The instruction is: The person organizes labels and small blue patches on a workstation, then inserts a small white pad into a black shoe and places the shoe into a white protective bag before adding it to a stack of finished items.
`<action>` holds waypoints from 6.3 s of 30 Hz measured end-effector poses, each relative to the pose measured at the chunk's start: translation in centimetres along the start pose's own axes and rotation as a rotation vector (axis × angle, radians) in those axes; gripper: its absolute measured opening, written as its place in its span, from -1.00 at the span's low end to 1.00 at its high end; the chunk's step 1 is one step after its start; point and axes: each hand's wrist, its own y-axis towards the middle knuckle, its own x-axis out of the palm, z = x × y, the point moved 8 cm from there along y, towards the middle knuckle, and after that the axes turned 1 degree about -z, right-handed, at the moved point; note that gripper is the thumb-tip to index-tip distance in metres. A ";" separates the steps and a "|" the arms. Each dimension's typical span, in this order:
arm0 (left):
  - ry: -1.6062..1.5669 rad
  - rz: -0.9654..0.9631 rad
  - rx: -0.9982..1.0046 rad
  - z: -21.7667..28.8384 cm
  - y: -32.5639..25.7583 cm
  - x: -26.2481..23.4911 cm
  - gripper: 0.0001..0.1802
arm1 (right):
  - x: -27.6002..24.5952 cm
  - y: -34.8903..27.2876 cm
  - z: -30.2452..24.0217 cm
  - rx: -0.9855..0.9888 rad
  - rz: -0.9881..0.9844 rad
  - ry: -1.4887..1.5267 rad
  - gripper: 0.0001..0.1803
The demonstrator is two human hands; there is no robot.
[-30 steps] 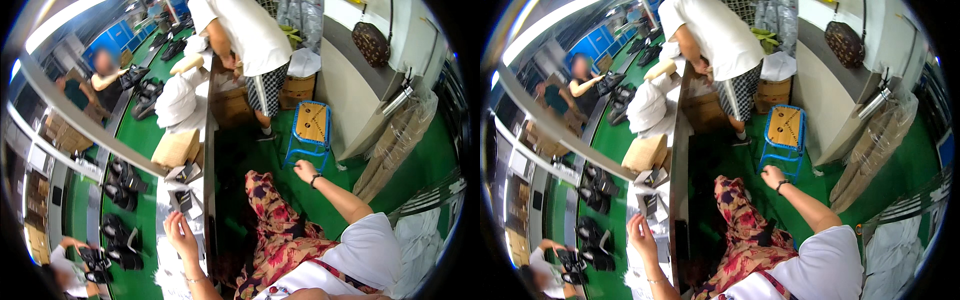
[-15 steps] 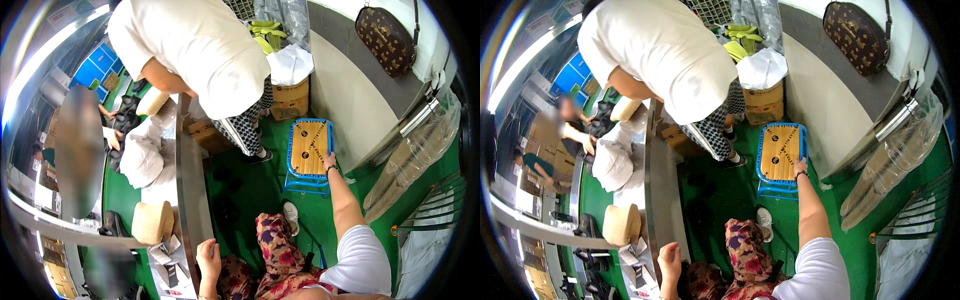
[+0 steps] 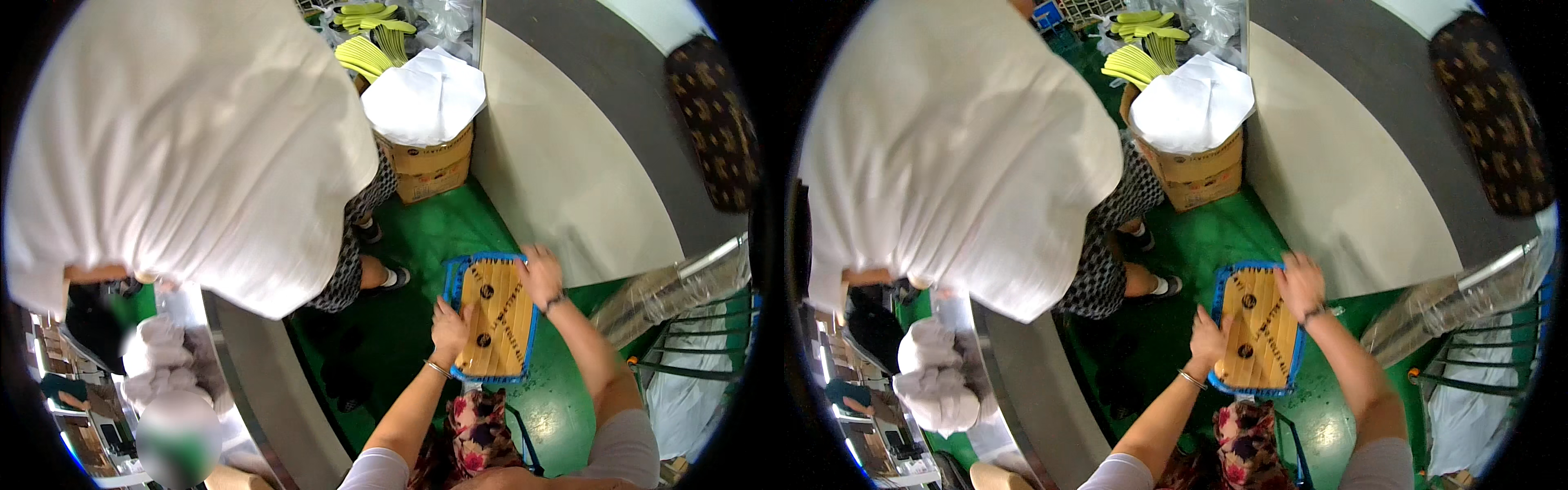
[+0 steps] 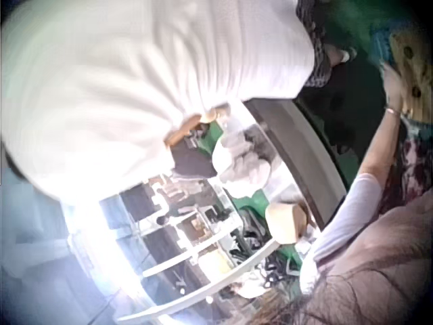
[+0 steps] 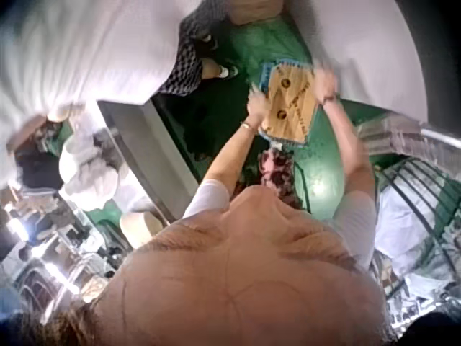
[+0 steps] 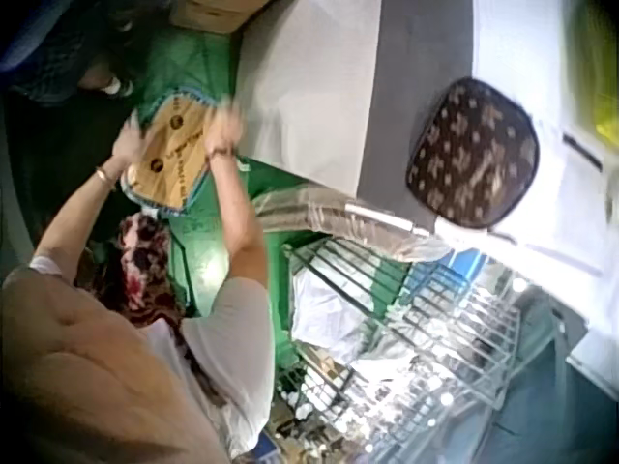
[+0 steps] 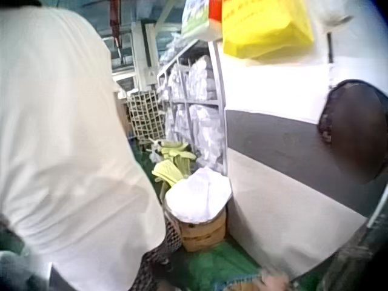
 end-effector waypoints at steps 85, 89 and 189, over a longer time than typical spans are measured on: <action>-1.636 1.036 -0.721 -33.2 -41.9 -17.1 -0.42 | 11.8 -46.5 -34.2 -1.434 -0.340 0.230 -0.87; -1.689 0.827 -0.922 -32.9 -46.7 -11.5 -0.50 | 12.6 -47.3 -35.2 -1.320 -0.310 0.132 -0.86; -1.437 1.090 -0.344 -28.5 -45.8 -48.2 -0.88 | -7.1 -41.8 -61.8 -1.263 -0.248 0.157 -0.38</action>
